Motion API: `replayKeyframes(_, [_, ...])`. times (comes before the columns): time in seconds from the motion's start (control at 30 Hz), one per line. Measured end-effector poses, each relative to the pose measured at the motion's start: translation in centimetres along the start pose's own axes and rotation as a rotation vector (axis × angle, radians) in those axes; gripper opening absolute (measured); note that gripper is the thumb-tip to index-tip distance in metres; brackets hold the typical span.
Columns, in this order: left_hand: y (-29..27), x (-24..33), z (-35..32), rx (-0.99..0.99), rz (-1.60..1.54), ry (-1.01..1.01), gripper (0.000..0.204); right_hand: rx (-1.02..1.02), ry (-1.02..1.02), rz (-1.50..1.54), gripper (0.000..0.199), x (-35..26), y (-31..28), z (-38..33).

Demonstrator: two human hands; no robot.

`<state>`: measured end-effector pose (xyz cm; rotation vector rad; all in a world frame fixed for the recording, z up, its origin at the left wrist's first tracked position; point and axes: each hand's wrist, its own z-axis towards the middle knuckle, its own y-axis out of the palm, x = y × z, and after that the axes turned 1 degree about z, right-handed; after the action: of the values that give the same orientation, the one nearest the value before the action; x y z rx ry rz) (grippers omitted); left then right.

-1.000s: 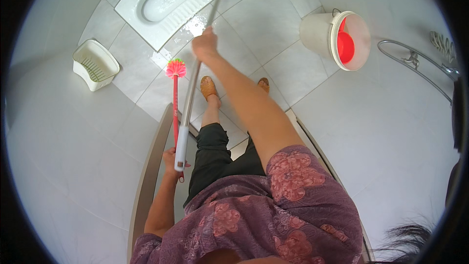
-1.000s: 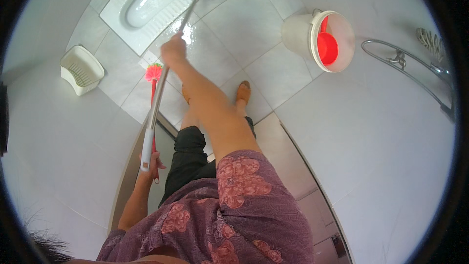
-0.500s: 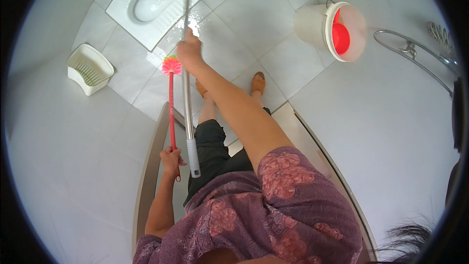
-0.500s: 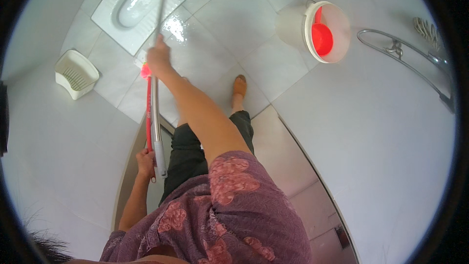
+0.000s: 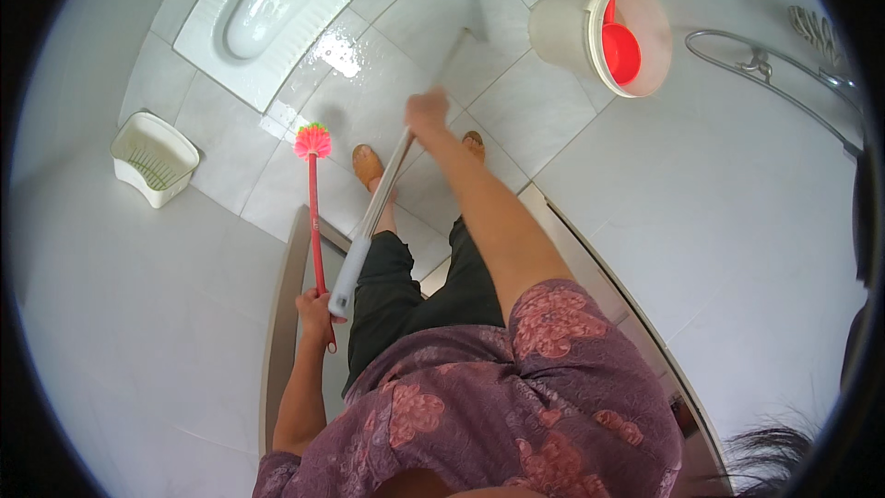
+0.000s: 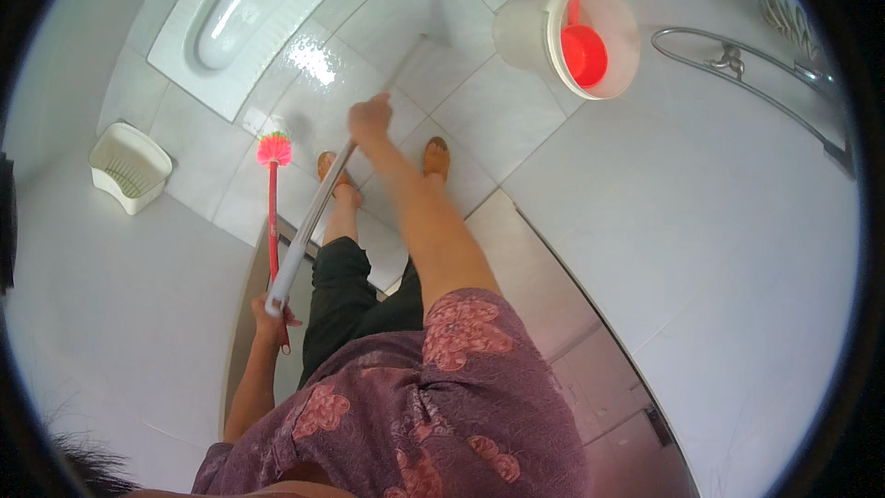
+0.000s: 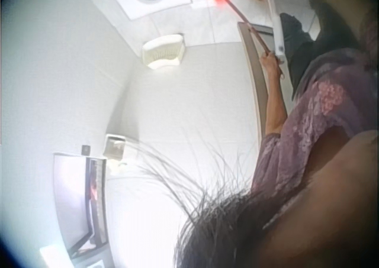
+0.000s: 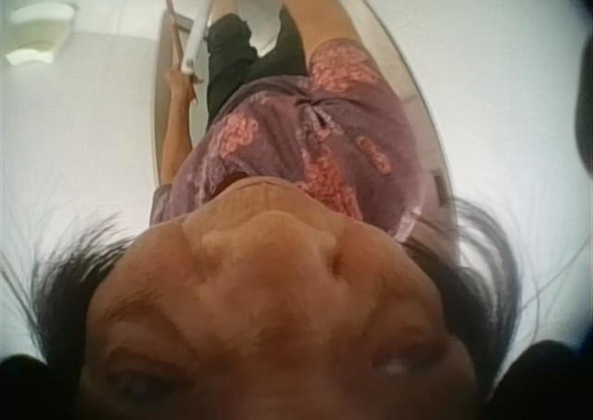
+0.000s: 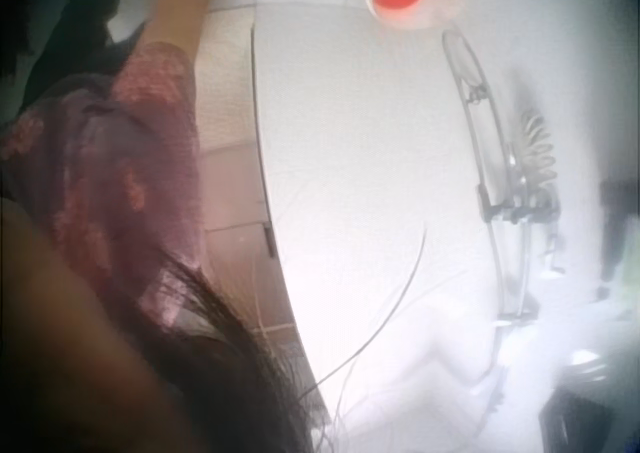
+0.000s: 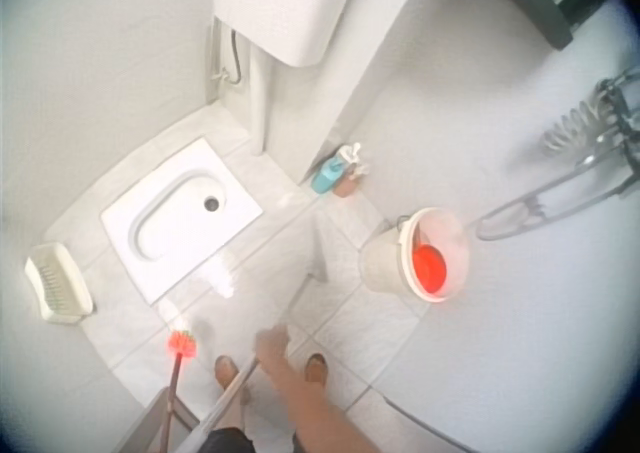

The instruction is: The person mops a tiled bathroom floor using a red mop and a white bucket. They repeatedly scrub the floor, occasionally dip the mop into the bucket, and use a squeegee to push water toward the drain.

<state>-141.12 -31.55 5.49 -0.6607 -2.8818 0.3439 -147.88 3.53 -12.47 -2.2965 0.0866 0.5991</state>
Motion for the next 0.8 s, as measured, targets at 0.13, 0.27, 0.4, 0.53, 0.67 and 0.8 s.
replayKeyframes(0.13, [0.2, 0.8, -0.3, -0.003, 0.048, 0.027, 0.005, -0.067, 0.105, 0.394, 0.028, -1.8, 0.6, -0.8])
replayKeyframes(0.27, [0.9, 1.4, -0.6, 0.020, -0.043, 0.037, 0.005, 0.004, -0.208, -0.388, 0.021, -2.6, -5.2, 4.2])
replayKeyframes(0.4, [1.6, 1.4, -0.7, -0.015, -0.022, 0.054, 0.004, -0.232, -0.363, -0.906, 0.010, -4.2, -12.0, 8.9])
replayKeyframes(0.53, [2.4, 1.2, -0.9, -0.026, 0.017, 0.016, 0.005, -0.236, -0.711, -0.987, 0.010, -5.4, -11.7, 6.2])
replayKeyframes(0.67, [3.3, 1.7, -1.5, -0.051, 0.082, -0.015, 0.006, -0.240, -0.111, 0.087, 0.022, -4.5, -9.4, 1.2])
replayKeyframes(0.8, [4.2, 4.1, -2.6, -0.039, 0.131, 0.016, 0.006, -0.305, -0.234, 0.014, 0.032, 0.3, -12.9, -1.5])
